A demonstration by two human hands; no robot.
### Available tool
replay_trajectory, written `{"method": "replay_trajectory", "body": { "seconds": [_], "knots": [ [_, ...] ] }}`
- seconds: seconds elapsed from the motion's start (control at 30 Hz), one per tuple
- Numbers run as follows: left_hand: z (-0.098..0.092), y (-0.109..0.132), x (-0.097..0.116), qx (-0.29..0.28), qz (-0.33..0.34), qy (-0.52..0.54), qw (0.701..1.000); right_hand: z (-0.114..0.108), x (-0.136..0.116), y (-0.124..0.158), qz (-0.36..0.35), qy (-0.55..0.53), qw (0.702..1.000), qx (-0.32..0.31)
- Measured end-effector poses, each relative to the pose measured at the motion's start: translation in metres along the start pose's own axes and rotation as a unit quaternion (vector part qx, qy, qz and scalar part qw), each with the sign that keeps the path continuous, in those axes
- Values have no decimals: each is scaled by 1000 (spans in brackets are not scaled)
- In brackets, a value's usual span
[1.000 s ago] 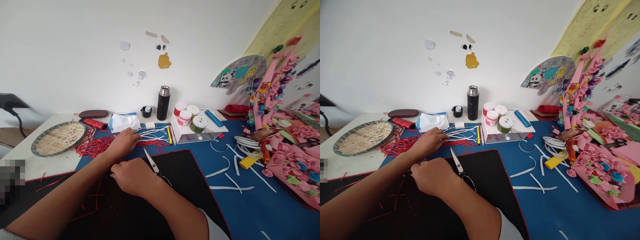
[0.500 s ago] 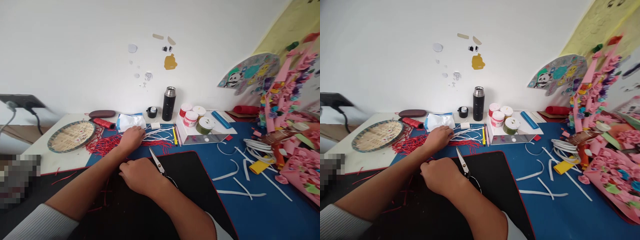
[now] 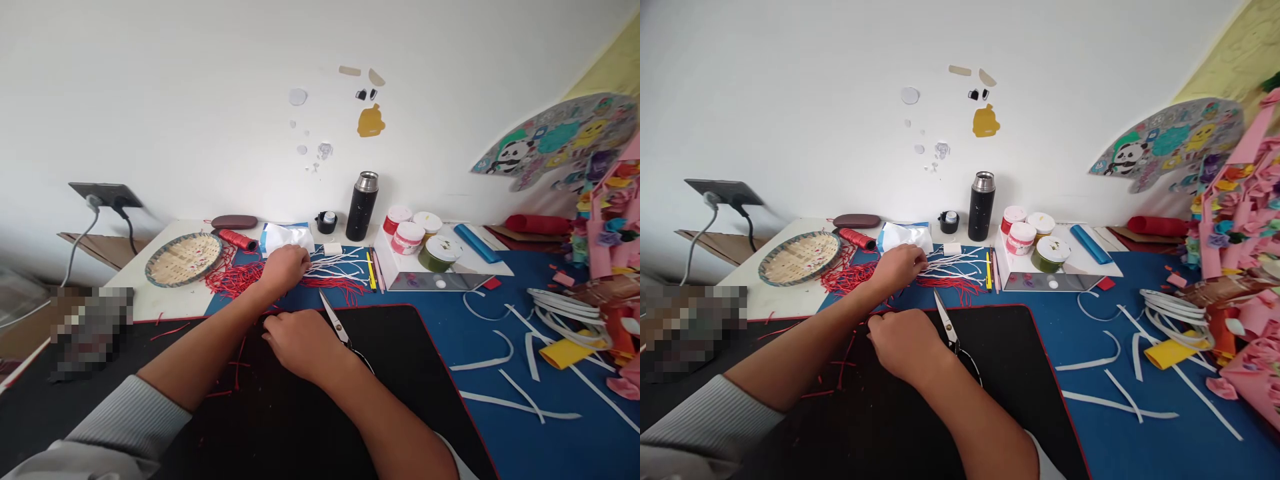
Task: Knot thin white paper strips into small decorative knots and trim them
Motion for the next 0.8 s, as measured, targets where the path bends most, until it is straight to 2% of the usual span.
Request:
{"method": "replay_trajectory", "body": {
  "seconds": [0.1, 0.3, 0.6, 0.8],
  "knots": [
    [-4, 1, -4, 3, -26, 30, 999, 0, 0, 0, -1, 1, 1000, 3],
    [-6, -3, -7, -7, -30, 86, 996, 1, -1, -1, -4, 4, 1000, -3],
    [-10, 5, -16, -15, -60, 61, 996, 3, -1, -1, -5, 7, 1000, -3],
    [-13, 14, -23, -3, -102, 100, 990, 2, 0, -1, -8, 10, 1000, 4]
  ]
}}
Point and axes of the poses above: each hand's wrist, its own y-axis away from the middle knuckle, its own z-axis out of the palm, x = y × z, the point moved 5 cm from there along -y, towards the middle knuckle, and after that the axes turned 9 degrees about -y, right-handed, at the moved point
